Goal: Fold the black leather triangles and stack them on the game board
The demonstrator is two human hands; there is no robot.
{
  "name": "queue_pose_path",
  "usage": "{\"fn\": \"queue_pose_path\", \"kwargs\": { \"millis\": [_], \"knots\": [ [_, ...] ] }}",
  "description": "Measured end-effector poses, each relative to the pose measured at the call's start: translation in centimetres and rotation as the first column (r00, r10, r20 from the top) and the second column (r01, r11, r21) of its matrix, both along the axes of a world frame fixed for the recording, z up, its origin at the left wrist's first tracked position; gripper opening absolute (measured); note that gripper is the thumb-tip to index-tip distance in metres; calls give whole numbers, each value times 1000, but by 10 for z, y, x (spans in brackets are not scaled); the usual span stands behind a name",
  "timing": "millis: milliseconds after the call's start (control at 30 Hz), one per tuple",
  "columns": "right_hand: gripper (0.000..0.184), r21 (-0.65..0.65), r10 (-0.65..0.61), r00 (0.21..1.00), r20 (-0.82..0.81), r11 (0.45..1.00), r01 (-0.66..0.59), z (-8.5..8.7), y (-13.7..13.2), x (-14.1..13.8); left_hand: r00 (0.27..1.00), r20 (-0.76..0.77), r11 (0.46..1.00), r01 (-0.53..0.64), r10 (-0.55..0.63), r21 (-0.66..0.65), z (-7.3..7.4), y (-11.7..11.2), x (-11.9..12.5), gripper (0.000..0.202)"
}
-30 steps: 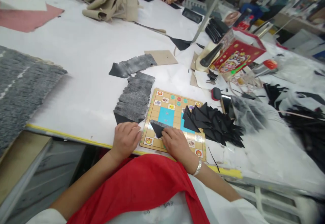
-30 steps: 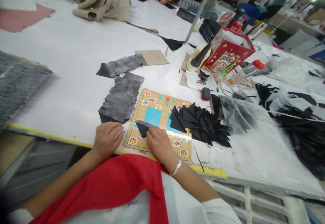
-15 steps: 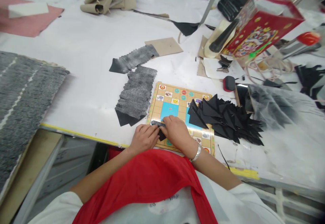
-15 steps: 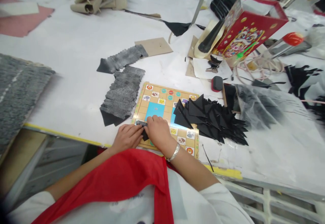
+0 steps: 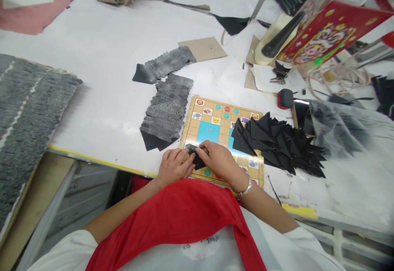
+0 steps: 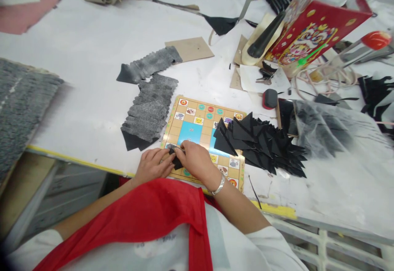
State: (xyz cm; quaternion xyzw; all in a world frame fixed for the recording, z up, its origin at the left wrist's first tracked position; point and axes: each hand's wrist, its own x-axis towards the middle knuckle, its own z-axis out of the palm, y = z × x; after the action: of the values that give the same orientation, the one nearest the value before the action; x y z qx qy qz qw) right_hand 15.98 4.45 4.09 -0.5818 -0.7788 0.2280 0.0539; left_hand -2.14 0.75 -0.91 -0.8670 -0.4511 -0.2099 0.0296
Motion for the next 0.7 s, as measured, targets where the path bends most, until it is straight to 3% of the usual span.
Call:
{"fn": "queue_pose_path", "kwargs": {
  "millis": [233, 367, 700],
  "knots": [
    [20, 220, 119, 993, 9, 968, -118, -17, -7, -1, 1000, 15, 999, -11, 11, -39, 0, 0, -2, 37],
    [24, 318, 181, 983, -34, 934, -161, -28, -12, 3, 997, 74, 999, -8, 12, -52, 2, 2, -3, 29],
    [25, 331, 187, 980, -72, 931, -154, -29, -13, 5, 999, 31, 996, 17, -15, -86, 3, 5, -5, 30]
  ]
}}
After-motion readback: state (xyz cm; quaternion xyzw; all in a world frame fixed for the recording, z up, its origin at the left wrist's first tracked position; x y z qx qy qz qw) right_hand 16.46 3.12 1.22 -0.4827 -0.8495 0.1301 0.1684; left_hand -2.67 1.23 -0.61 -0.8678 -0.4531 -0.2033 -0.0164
